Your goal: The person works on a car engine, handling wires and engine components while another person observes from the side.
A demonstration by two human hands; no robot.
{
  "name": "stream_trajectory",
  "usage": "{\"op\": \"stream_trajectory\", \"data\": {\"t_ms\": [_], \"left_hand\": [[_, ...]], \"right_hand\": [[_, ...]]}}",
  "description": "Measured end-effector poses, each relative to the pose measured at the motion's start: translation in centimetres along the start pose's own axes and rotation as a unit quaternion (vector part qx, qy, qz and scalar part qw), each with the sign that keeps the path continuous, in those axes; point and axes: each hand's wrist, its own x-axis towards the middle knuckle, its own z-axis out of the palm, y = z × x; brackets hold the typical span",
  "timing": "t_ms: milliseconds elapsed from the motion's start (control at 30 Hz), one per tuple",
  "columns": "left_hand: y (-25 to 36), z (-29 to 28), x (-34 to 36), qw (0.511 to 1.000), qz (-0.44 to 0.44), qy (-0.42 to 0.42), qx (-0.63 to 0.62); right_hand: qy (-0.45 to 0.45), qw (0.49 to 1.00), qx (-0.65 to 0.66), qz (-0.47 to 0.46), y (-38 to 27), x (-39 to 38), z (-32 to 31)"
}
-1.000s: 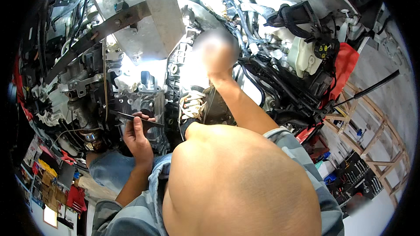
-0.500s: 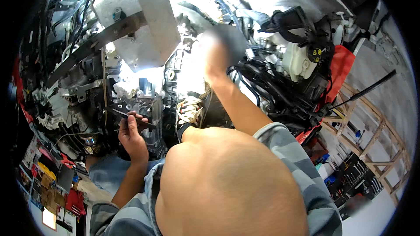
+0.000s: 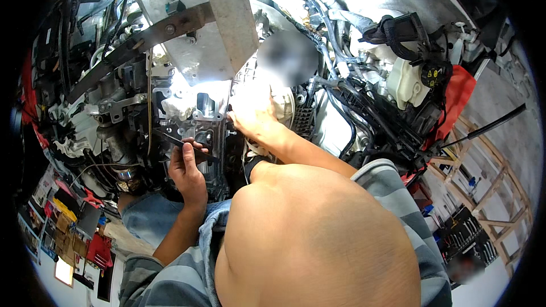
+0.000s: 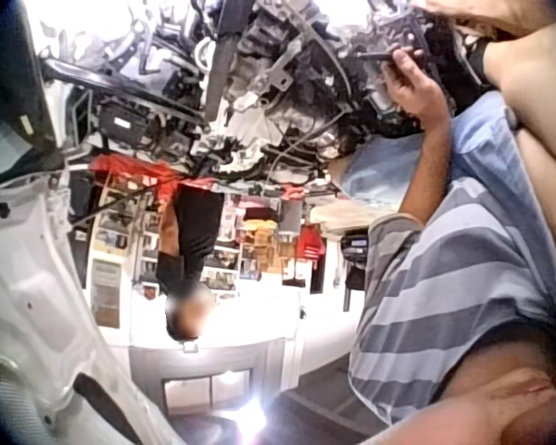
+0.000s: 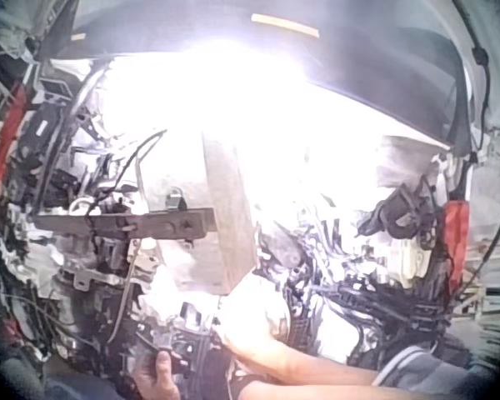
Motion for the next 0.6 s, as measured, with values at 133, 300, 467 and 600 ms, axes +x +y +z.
{"op": "stream_trajectory", "data": {"t_ms": [133, 300, 467, 600], "left_hand": [[-0.4, -0.4, 0.0, 1.000, 0.017, 0.004, 0.026], [-0.1, -0.1, 0.0, 1.000, 0.008, 0.006, 0.024], [-0.1, 0.0, 0.0, 1.000, 0.000, 0.009, 0.014], [0.0, 0.1, 0.0, 1.000, -0.004, 0.011, 0.015]], "right_hand": [[-0.119, 0.993, 0.002, 0.026, -0.6, 0.9, -1.3], [-0.113, 0.993, -0.023, -0.003, -0.1, 0.6, -0.8], [-0.069, 0.995, -0.065, -0.010, -0.2, 0.6, -0.4], [-0.012, 1.000, 0.012, -0.016, -0.3, 0.4, -0.9]]}}
